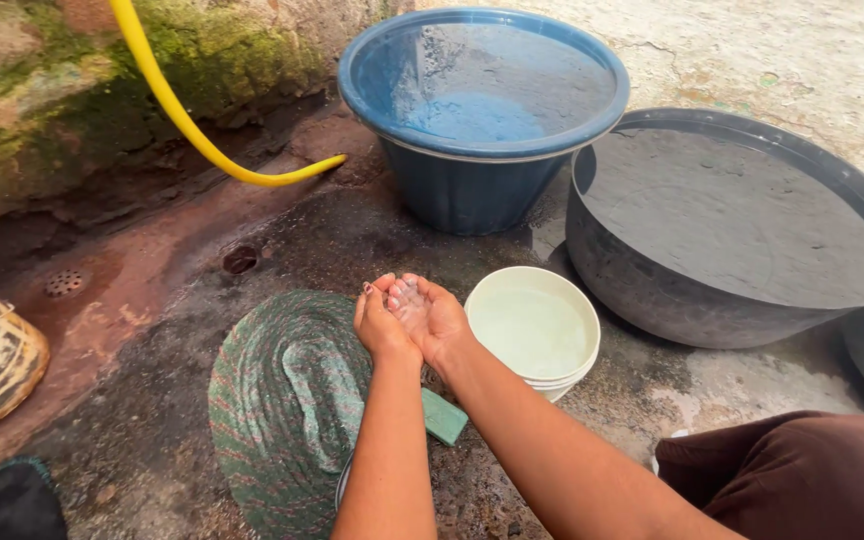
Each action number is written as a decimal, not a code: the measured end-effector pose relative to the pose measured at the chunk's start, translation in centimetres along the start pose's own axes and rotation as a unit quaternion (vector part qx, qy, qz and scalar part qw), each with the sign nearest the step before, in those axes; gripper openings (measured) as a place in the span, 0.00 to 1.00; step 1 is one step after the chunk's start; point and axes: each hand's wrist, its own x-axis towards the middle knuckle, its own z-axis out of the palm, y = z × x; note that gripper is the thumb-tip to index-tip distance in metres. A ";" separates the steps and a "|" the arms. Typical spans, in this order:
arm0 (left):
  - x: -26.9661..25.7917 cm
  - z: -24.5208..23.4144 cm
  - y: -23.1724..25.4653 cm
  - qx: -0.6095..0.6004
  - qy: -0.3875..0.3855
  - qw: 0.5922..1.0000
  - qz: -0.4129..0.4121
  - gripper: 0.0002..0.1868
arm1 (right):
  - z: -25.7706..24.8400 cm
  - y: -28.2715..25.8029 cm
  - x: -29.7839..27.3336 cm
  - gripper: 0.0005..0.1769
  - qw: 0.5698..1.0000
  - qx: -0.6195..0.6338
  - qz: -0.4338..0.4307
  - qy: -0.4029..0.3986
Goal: Washing and scrubbing a hat on the floor with soap and a brush.
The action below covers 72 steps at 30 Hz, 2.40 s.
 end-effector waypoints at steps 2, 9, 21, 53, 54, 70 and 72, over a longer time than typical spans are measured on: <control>0.3 -2.3 0.9 -0.005 0.021 1.000 0.009 0.17 | 0.2 2.3 -0.3 0.07 1.000 -0.017 0.013 0.005; 1.7 -10.9 3.4 0.029 0.134 0.990 0.041 0.19 | -3.4 11.6 2.1 0.10 0.982 -0.177 0.057 -0.032; 2.9 -21.8 4.8 0.142 0.203 0.967 0.052 0.15 | -5.8 21.8 2.2 0.11 0.901 -0.424 0.092 -0.023; -12.4 -22.9 3.4 0.789 0.088 0.608 -0.012 0.26 | -7.7 13.3 -14.4 0.28 0.321 -0.943 -0.030 -0.082; -12.7 -22.5 3.8 0.794 0.079 0.602 -0.024 0.27 | -8.1 13.0 -14.4 0.30 0.308 -0.945 -0.032 -0.108; -15.7 -23.2 5.4 0.823 0.077 0.557 -0.074 0.37 | -7.8 13.3 -12.3 0.50 0.069 -0.962 -0.129 -0.229; -14.8 -23.0 5.5 0.825 0.076 0.553 -0.094 0.37 | -4.2 13.9 -11.3 0.47 0.139 -0.976 -0.068 -0.153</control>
